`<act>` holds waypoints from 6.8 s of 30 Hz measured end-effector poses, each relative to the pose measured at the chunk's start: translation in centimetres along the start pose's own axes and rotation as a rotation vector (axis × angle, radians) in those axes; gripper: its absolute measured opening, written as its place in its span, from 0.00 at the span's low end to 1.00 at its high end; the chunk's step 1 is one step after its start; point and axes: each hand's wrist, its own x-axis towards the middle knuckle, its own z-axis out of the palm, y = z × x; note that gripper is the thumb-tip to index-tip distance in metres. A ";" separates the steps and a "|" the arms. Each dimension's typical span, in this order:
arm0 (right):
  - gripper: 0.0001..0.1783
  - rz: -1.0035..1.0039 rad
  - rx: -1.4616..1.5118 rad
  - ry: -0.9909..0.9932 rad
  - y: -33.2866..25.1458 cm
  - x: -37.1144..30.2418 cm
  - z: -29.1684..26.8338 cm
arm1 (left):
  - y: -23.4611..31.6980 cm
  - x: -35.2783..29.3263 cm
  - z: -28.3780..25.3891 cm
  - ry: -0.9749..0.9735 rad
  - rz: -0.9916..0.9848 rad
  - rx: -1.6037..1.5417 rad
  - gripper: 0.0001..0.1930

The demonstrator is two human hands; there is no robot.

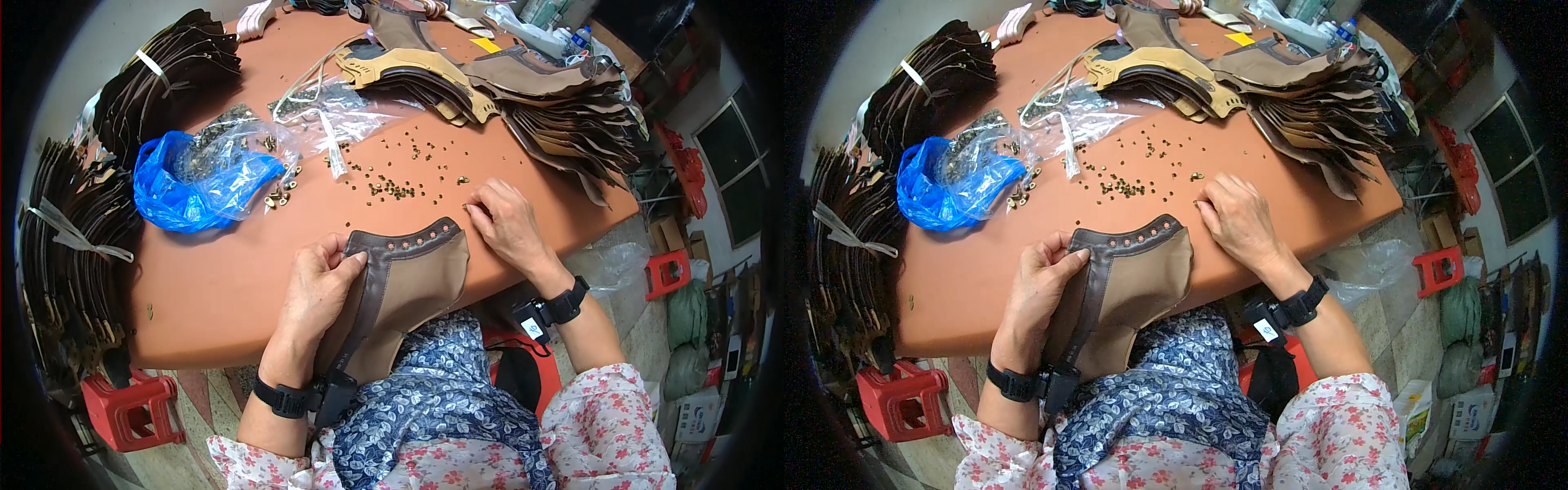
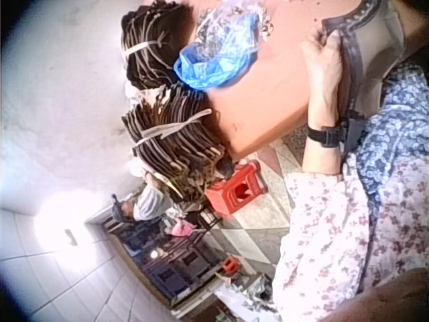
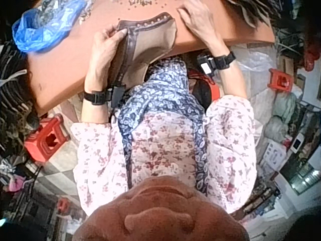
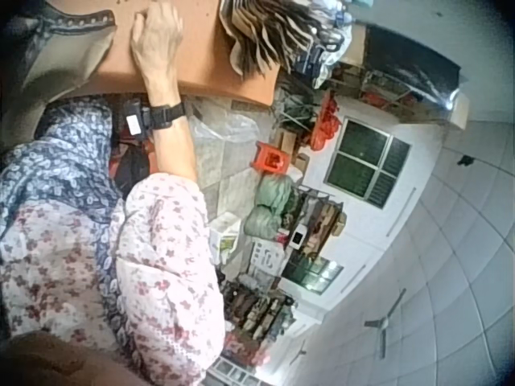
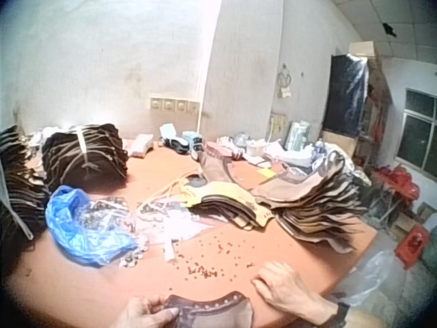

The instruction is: The person is manually stitching or aligning pieces of leather for shoe manufacturing.

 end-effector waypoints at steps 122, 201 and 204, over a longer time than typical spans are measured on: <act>0.16 -0.013 0.071 0.177 -8.3 -0.5 -1.0 | 0.8 -0.7 0.1 0.018 -0.047 -0.104 0.10; 0.11 -0.123 0.533 0.029 -11.2 0.7 2.7 | -0.5 -0.5 -0.5 -0.001 0.106 -0.020 0.08; 0.11 -0.069 0.519 -0.002 -10.9 0.8 1.9 | -0.5 -0.3 -0.6 -0.007 0.077 0.036 0.08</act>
